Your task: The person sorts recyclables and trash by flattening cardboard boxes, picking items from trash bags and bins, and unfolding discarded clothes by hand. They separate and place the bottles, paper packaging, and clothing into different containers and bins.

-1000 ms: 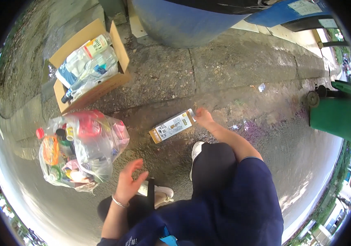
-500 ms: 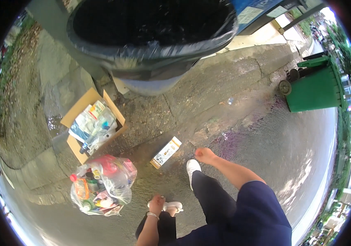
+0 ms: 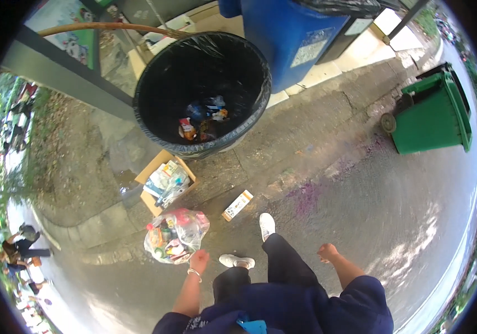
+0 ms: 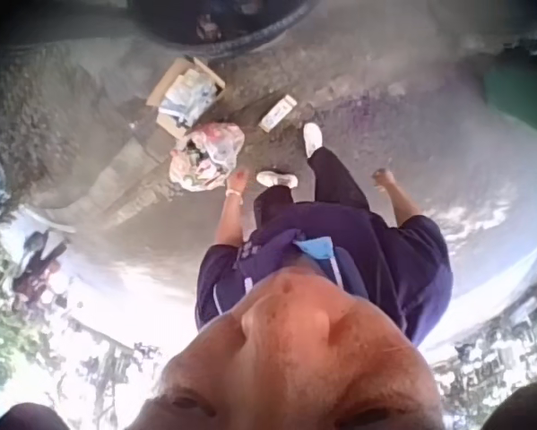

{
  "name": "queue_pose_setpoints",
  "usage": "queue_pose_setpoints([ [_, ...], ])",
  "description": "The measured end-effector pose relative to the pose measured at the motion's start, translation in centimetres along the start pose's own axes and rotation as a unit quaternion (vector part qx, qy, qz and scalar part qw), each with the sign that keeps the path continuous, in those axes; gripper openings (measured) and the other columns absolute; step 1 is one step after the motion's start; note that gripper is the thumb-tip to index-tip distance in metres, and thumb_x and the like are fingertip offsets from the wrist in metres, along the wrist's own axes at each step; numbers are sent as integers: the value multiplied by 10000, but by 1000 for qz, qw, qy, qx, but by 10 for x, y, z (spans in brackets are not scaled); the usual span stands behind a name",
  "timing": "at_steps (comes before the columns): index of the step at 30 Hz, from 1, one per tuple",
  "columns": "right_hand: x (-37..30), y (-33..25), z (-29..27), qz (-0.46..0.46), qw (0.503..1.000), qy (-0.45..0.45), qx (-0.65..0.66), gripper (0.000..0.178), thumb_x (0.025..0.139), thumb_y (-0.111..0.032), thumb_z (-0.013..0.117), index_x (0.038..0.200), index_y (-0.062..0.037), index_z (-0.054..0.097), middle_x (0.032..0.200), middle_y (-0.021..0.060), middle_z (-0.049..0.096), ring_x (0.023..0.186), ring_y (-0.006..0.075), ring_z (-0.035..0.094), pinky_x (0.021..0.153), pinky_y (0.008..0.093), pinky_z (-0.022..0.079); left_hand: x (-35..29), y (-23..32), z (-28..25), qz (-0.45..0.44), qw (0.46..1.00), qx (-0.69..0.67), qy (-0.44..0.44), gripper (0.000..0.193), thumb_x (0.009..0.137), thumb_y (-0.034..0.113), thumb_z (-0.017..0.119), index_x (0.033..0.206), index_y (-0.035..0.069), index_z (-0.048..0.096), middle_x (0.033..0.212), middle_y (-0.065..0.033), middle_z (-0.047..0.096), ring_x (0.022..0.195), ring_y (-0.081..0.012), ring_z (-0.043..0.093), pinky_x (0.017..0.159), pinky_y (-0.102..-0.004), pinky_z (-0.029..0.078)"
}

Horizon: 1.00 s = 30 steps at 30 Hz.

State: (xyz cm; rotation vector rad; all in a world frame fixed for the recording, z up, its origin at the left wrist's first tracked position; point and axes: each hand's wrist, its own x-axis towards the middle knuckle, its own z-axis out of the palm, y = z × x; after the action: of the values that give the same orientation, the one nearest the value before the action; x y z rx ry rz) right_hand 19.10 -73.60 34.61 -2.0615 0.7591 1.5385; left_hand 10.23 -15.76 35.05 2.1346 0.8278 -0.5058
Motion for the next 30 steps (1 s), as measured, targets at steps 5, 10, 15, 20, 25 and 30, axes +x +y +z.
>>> queue_pose_setpoints([
  [5, -14, -73, -35, -130, 983, -46, 125, 34, 802, -36, 583, 784, -51, 607, 647, 88, 609, 514, 196, 584, 412, 350, 466, -50, 39, -64, -11, 993, -85, 87, 325, 804, 223, 735, 1030, 10, 639, 885, -97, 685, 798, -172, 644, 752, -310, 517],
  [10, 29, -98, -75, -230, 954, -28, 192, 180, 775, 77, 559, 894, -57, 546, 647, 114, 579, 482, 236, 555, 369, 392, 434, -107, 41, -61, -68, 990, -90, 86, 401, 787, 352, 723, 1037, 47, 647, 853, -103, 684, 801, -203, 650, 756, -335, 521],
  [15, -22, -115, -107, -245, 965, -35, 86, 91, 827, -54, 578, 906, -97, 567, 712, 148, 607, 543, 283, 603, 367, 428, 458, -192, 23, -46, -92, 990, -40, 98, 361, 785, 392, 661, 922, 59, 647, 882, -138, 681, 849, -294, 650, 780, -388, 514],
  [20, -28, -96, -111, -147, 908, -276, 278, 65, 843, -50, 527, 859, -19, 581, 667, 148, 573, 442, 246, 544, 348, 382, 417, -267, -11, -19, -132, 985, -57, 95, 368, 771, 400, 672, 918, 63, 654, 886, -140, 682, 846, -292, 649, 773, -391, 513],
  [25, -21, -38, -69, -208, 975, 80, -1, 116, 850, -54, 493, 786, 9, 566, 651, 151, 561, 430, 246, 514, 340, 398, 381, -334, -44, 21, -194, 928, -266, 174, 341, 769, 360, 686, 951, 72, 669, 904, -125, 692, 850, -281, 651, 783, -383, 510],
  [30, -171, -9, -20, -309, 933, -2, -182, 87, 811, -10, 515, 771, -7, 592, 603, 135, 571, 443, 221, 550, 343, 347, 403, -442, -123, 131, -267, 914, -234, 197, 407, 773, 344, 667, 1084, 82, 674, 1030, -147, 687, 987, -290, 649, 857, -371, 504],
])
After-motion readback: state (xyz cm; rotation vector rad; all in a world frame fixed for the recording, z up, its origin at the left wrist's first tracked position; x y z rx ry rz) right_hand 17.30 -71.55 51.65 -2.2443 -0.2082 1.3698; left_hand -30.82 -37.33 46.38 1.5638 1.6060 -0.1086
